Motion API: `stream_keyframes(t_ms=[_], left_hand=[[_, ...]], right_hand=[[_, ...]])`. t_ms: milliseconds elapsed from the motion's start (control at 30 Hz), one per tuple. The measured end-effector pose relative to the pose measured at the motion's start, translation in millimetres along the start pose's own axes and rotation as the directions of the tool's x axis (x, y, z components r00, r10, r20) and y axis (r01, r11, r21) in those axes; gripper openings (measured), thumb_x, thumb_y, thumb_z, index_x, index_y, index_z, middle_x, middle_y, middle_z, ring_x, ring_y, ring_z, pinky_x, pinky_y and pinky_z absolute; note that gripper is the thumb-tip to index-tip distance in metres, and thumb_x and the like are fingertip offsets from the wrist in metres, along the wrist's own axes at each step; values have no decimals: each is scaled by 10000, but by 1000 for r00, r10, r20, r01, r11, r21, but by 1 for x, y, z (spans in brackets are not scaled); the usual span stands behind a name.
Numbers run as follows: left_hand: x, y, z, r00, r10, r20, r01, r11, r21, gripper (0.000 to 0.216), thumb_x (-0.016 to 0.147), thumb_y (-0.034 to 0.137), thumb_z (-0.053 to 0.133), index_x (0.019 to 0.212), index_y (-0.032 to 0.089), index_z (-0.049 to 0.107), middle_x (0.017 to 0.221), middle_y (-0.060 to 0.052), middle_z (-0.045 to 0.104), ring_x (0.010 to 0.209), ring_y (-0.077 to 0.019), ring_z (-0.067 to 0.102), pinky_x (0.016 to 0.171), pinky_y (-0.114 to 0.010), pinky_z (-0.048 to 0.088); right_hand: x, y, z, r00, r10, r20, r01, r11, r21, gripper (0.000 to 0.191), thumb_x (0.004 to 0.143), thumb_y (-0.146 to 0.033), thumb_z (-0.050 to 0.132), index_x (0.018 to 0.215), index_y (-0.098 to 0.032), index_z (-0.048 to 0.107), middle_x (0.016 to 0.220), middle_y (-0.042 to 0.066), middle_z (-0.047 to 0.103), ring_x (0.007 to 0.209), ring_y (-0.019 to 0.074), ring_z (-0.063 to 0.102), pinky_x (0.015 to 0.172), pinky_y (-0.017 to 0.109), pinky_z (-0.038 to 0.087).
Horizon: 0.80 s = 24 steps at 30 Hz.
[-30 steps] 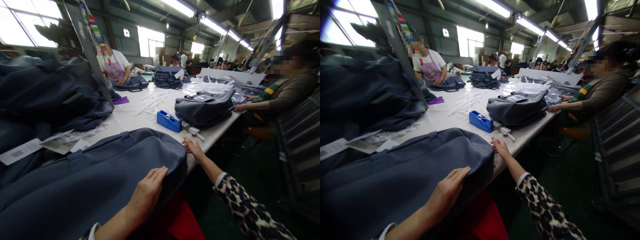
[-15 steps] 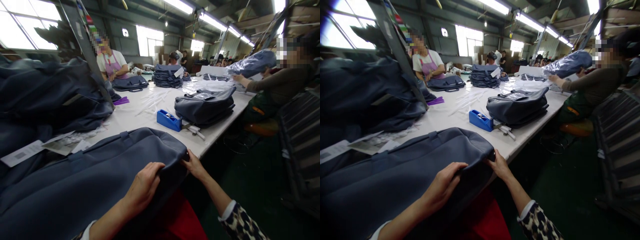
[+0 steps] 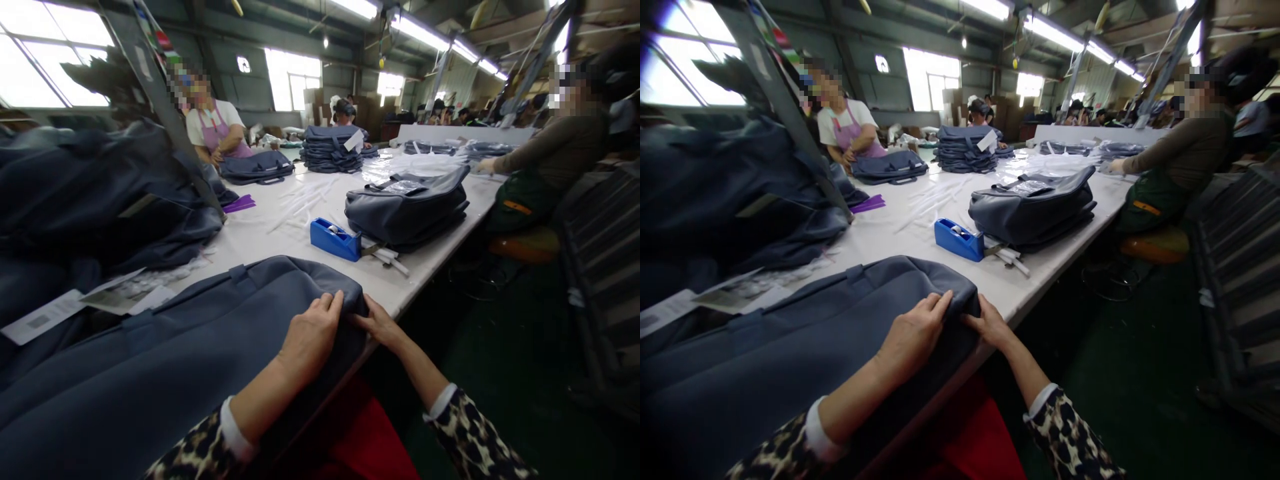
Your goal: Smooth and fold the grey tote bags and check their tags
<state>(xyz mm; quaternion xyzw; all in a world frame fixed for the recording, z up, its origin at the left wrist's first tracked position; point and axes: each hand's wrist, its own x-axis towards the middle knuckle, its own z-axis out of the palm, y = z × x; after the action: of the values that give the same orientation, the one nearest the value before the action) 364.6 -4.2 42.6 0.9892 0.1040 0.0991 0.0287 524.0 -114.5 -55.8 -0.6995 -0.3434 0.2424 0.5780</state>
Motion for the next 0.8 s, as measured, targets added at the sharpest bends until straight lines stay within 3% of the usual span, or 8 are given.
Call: stream_keyframes(t_ms=[267,533,667,800], left_hand=[[-4,-15,5,994,100,-45,-106,979,-176,376,953,79,425,1300,185,522,1071,-48,649,901,-192,686,789,-291,567],[-18,7,52,963,238,-129,-240,971,5,409,901,8,448,1297,67,527,947,-78,669,833,-198,666,722,-284,577],[-24,9,70,936,262,-234,-259,965,44,402,901,12,441,1291,45,531,905,-78,662,778,-188,652,694,-280,571],[-26,7,76,915,258,-310,-260,965,35,406,917,29,404,1308,55,511,887,-75,651,750,-188,635,677,-291,562]], right_hand=[[9,9,14,997,-37,-61,38,999,19,488,749,-450,711,1158,-222,574,1006,27,688,958,223,628,846,343,517],[22,2,9,997,-18,-71,8,990,-142,366,736,-238,624,1100,-230,669,1001,36,718,1025,247,621,929,352,468],[19,-1,3,992,46,-117,-71,973,-220,338,701,-148,593,1007,-254,687,906,39,726,951,249,635,870,339,463],[19,-2,-4,996,62,-68,-74,979,-188,345,678,-152,603,1006,-245,657,857,10,719,859,204,633,791,294,488]])
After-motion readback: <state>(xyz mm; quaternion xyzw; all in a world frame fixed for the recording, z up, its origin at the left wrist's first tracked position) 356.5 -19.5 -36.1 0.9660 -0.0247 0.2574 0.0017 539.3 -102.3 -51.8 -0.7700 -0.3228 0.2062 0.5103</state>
